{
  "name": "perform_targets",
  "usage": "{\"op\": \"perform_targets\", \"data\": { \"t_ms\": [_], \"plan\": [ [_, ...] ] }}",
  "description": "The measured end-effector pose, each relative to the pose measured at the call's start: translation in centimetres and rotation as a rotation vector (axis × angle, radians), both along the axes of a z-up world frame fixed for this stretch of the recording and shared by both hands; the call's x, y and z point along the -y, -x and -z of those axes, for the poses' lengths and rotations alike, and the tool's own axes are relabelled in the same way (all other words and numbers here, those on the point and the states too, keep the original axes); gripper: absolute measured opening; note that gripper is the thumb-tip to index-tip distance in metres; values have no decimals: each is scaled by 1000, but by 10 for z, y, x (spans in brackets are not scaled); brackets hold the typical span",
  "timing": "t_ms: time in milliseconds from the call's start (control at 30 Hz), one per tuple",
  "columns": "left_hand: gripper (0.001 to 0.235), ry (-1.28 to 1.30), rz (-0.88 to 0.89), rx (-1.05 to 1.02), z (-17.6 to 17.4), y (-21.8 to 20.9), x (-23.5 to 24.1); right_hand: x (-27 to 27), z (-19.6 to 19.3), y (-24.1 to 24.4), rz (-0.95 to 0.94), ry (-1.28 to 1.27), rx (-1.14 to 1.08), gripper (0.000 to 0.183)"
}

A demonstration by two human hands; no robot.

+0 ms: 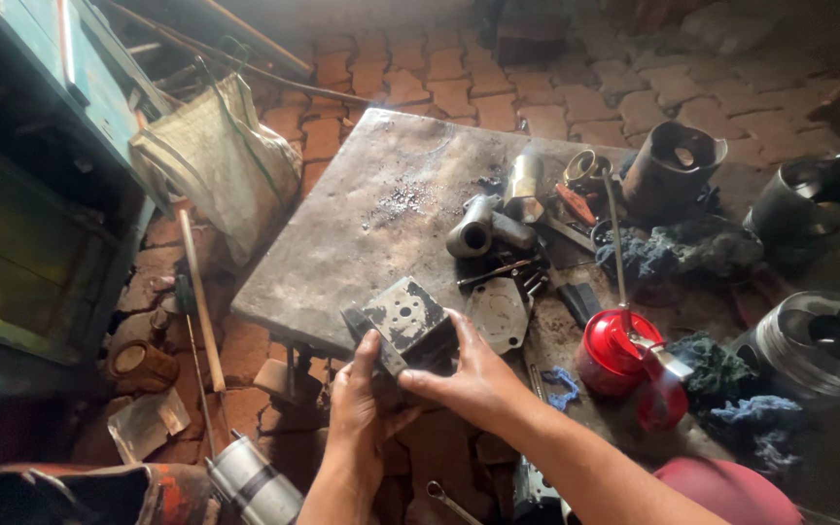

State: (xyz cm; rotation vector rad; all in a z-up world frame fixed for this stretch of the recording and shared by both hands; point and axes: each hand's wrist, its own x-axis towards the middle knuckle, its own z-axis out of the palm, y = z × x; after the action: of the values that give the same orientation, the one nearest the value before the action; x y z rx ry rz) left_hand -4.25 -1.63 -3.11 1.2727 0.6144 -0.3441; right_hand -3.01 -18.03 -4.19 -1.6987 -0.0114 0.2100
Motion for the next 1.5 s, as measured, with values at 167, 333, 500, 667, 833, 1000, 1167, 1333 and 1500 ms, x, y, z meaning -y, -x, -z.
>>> {"op": "perform_targets", "data": {
  "t_ms": [167,333,500,667,833,1000,1167,1333,1500],
  "plan": [
    [63,-16,-157,64,11,2,3,-8,-4,-1,65,-49,-69,86],
    [54,40,-200,94,15,-1,5,-9,-17,-10,115,-194,-202,73],
    [46,112,-209,151,25,2,4,-14,-18,-11,123,-241,-315,69],
    [45,138,-283,185,26,11,7,-23,-20,-7,143,-156,-239,74],
    [44,270,-344,308,29,22,17,-23,-12,-13,100,-119,-215,82],
    [50,239,-338,330,38,24,17,-21,-11,-23,118,-103,-256,97],
    [68,220,-428,344,65,20,13,-13,-22,-30,47,-189,-360,95],
    [98,-177,-266,782,95,-1,-1,-5,-33,-40,126,-314,-182,74],
    [117,-289,-80,1053,102,-7,9,-4,-41,-56,236,-391,-41,39]
  ]
}}
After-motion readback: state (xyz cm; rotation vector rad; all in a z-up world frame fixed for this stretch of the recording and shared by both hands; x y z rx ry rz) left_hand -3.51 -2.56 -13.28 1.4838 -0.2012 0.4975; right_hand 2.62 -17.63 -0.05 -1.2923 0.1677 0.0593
